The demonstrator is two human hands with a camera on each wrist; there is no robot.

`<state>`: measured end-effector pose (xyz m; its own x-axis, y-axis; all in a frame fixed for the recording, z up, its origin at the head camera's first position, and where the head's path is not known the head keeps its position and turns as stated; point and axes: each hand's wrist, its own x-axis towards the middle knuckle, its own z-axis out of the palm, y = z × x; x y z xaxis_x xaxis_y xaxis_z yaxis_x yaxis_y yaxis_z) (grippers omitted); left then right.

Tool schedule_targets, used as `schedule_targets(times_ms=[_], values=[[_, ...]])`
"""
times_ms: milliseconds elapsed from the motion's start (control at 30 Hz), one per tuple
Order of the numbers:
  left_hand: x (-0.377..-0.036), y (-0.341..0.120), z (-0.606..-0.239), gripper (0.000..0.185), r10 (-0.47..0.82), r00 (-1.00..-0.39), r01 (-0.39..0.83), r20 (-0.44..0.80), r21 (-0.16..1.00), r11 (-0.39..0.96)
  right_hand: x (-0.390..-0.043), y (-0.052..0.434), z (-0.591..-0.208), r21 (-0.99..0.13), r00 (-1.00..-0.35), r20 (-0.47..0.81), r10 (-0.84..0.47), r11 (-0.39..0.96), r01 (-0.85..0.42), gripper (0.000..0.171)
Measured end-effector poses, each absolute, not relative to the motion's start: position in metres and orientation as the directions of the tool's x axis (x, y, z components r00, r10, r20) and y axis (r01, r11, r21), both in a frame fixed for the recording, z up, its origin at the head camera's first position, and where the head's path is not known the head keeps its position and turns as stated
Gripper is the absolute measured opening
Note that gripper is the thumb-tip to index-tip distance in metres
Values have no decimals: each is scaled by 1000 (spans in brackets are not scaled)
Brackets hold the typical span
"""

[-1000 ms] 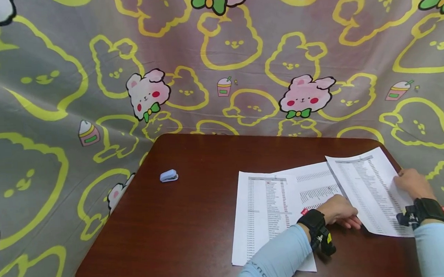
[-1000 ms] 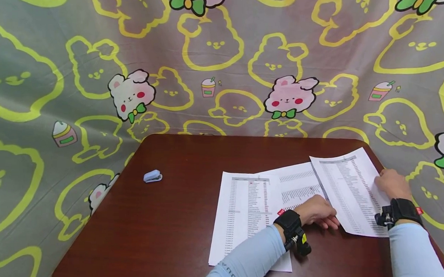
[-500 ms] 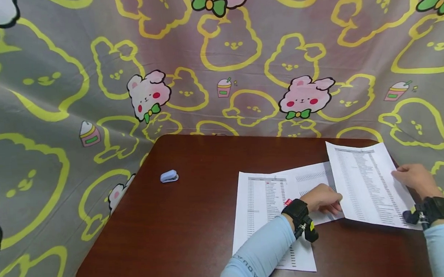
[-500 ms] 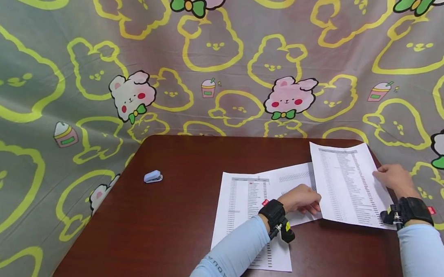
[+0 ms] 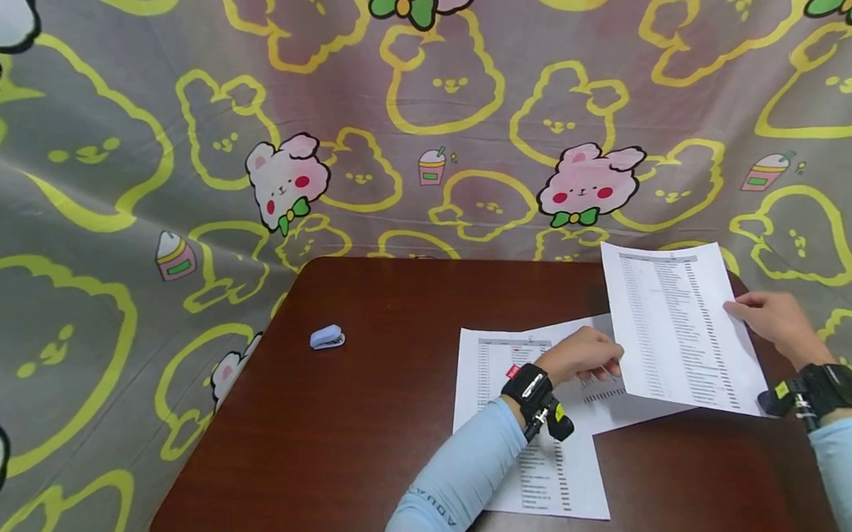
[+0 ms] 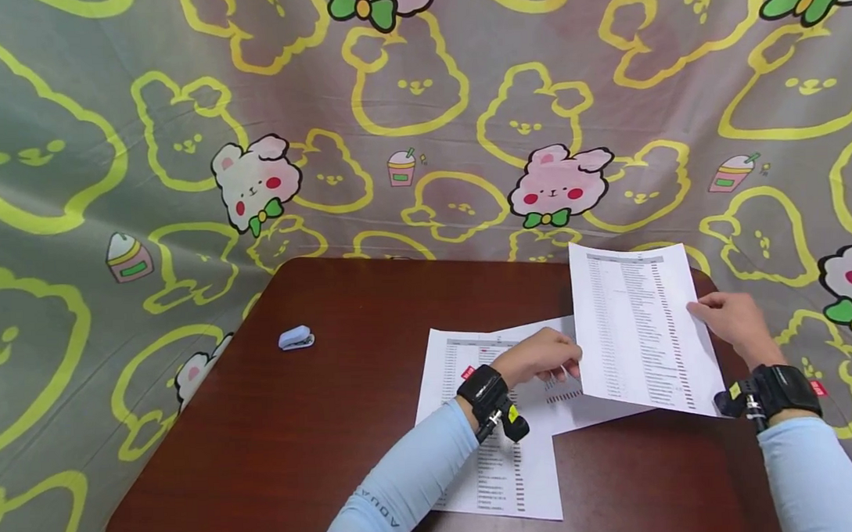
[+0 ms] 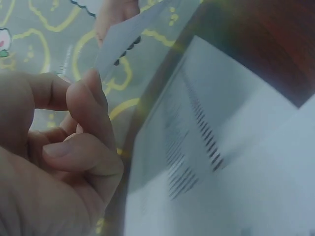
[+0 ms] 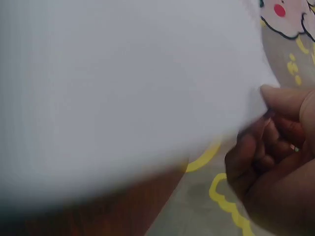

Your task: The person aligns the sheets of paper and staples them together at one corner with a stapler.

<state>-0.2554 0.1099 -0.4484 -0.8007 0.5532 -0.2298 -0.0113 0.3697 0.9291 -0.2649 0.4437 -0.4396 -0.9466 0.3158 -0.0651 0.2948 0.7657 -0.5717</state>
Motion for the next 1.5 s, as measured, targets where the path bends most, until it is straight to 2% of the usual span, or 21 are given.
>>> schedule_targets(times_ms=[200,433,667,933,1067,1300,1500], values=[[-256,86,-437,25,557,-807,28,-198,928,371,-267,435,-437,-600,-978,-5,211,781,171,75],[-254,54,-429,24,534,-825,53,-185,915,399,-267,408,-430,-615,-994,-7,110,783,91,63],[-251,24,-420,21,498,-850,63,-171,905,420,-265,378,-420,-640,-998,11,61,768,40,61],[-241,-2,-416,21,519,-836,59,-180,910,411,-257,352,-416,-671,-999,24,-21,740,-31,54],[-237,-16,-416,20,516,-840,71,-170,907,416,-255,341,-413,-683,-999,35,-40,729,-53,51],[-225,-46,-423,21,500,-846,23,-182,926,376,-251,322,-413,-710,-998,21,-58,702,-56,51],[-216,-70,-432,20,475,-857,27,-198,905,425,-247,306,-421,-754,-993,-38,-113,655,-45,52]])
